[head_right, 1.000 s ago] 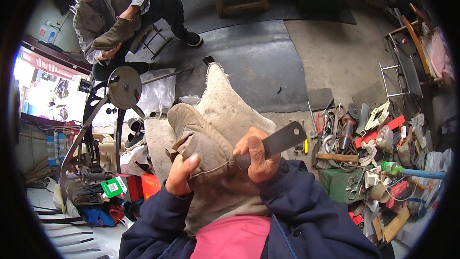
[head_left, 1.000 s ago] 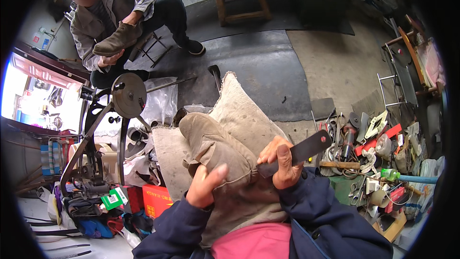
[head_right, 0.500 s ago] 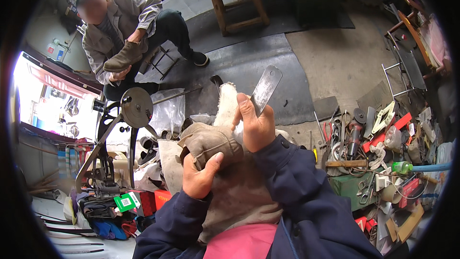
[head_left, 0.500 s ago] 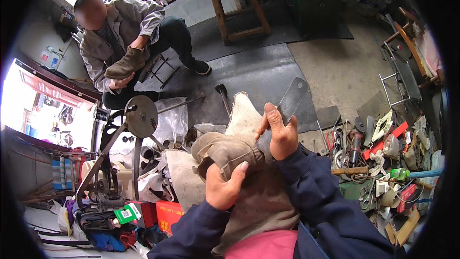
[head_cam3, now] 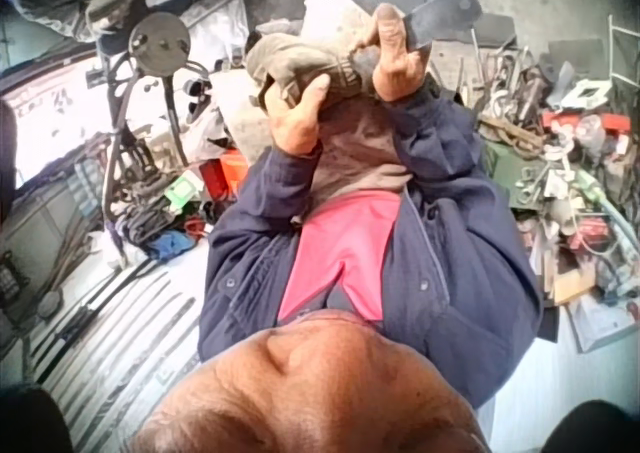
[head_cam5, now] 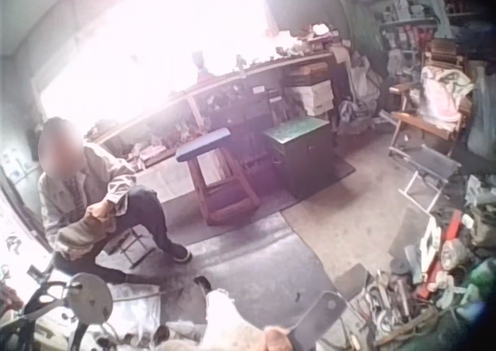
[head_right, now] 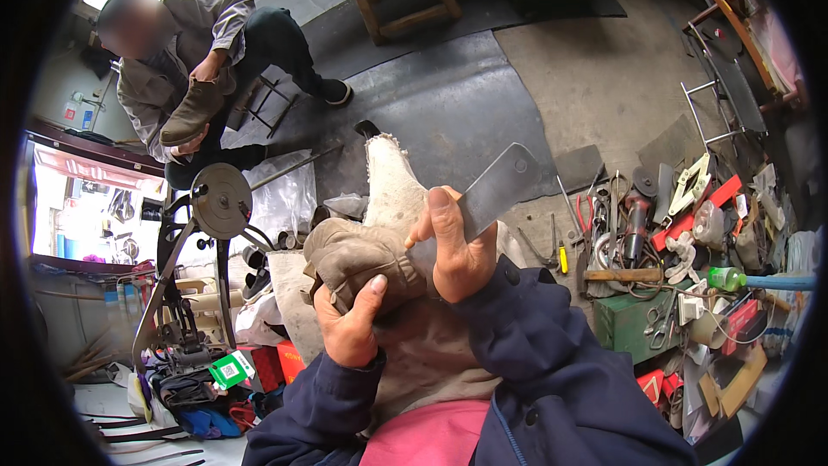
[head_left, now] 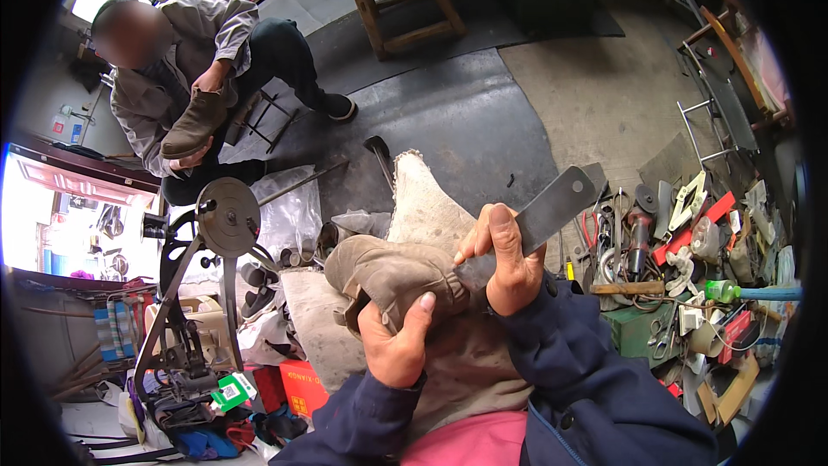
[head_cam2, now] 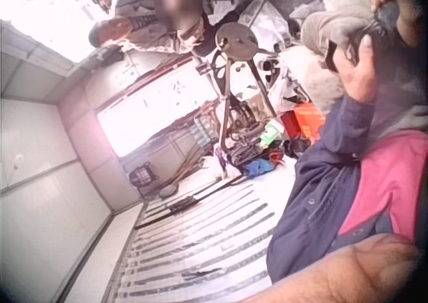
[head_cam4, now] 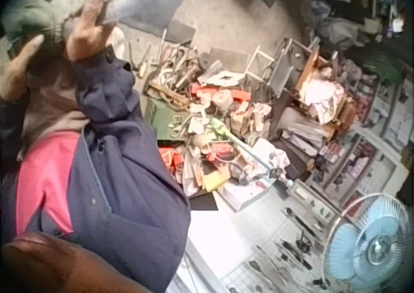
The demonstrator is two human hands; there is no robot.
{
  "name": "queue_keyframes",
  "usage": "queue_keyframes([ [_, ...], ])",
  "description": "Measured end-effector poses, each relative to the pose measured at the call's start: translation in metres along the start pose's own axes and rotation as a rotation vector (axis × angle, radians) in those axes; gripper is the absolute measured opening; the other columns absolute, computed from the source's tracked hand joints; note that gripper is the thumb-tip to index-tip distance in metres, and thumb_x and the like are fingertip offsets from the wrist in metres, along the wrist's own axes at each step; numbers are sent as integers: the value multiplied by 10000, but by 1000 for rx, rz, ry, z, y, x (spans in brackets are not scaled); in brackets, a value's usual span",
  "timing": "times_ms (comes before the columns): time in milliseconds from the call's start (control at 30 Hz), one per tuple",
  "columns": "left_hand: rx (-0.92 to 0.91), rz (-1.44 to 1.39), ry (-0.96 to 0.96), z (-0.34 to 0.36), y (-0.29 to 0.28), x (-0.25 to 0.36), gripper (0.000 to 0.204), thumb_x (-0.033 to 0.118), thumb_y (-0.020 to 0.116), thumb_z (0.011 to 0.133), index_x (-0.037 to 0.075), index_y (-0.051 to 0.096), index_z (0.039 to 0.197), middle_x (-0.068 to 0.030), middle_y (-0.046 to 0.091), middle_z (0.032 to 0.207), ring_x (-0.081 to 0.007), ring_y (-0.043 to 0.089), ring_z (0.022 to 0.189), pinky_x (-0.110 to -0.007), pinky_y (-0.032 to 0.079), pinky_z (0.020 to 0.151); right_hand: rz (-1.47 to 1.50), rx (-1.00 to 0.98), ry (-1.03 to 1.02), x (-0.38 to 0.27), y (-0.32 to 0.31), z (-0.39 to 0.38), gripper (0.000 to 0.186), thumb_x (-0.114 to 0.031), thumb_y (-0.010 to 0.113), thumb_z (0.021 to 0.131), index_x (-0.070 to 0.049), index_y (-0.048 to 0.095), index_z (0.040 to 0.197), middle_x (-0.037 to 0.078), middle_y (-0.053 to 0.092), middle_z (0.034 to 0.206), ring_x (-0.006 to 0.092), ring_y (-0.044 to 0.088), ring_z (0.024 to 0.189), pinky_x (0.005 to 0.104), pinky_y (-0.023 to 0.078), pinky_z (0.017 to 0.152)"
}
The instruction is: The person sits on the floor in a cluttered workshop and uses a knife-like tool to scrape and trim the upper of a brown shoe. They repeatedly reposition the shoe, scrape different areas, and inspect the surface while another person works nearby.
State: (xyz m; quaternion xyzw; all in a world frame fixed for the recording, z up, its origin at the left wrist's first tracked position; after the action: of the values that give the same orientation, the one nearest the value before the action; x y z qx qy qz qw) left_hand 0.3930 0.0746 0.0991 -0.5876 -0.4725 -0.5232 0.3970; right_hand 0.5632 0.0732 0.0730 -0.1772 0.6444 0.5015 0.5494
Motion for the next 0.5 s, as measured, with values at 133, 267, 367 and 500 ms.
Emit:
queue_keyframes([
  [133,0,9,-9,-1,-1,-1,228,13,695,920,4,671,1147,-41,712,1039,-127,659,917,-272,516,850,39,-6,-45,2,-3,-5,482,-296,433,1110,-12,514,728,65,542,673,164,579,639,318,493,645],
  [267,4,7,-8,-1,-2,-1,223,20,696,920,8,671,1142,-32,708,1033,-123,652,913,-272,513,853,-33,-59,-114,0,-5,-13,492,-316,381,1119,-47,450,713,99,516,685,193,567,630,329,499,646],
  [367,-19,22,2,1,-1,1,219,30,698,922,10,668,1138,-27,704,1026,-119,646,906,-269,510,851,-47,-66,-171,0,-6,-16,483,-305,370,1121,-47,459,723,104,525,685,196,565,624,327,497,645],
  [500,-33,26,-11,4,-1,3,226,53,690,933,6,663,1152,-28,701,1023,-122,644,901,-271,511,853,-39,-54,-206,3,-6,-14,487,-304,364,1122,-44,463,723,109,532,679,196,562,618,325,498,646],
])
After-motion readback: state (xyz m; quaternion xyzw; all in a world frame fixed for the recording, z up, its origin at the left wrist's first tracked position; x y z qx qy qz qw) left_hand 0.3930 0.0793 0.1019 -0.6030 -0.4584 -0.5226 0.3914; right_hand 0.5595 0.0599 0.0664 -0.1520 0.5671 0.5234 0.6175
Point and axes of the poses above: each hand's wrist, its own z-axis towards the middle knuckle, its own y-axis out of the palm, x = y × z, the point moved 4 cm from there along z, towards the middle knuckle
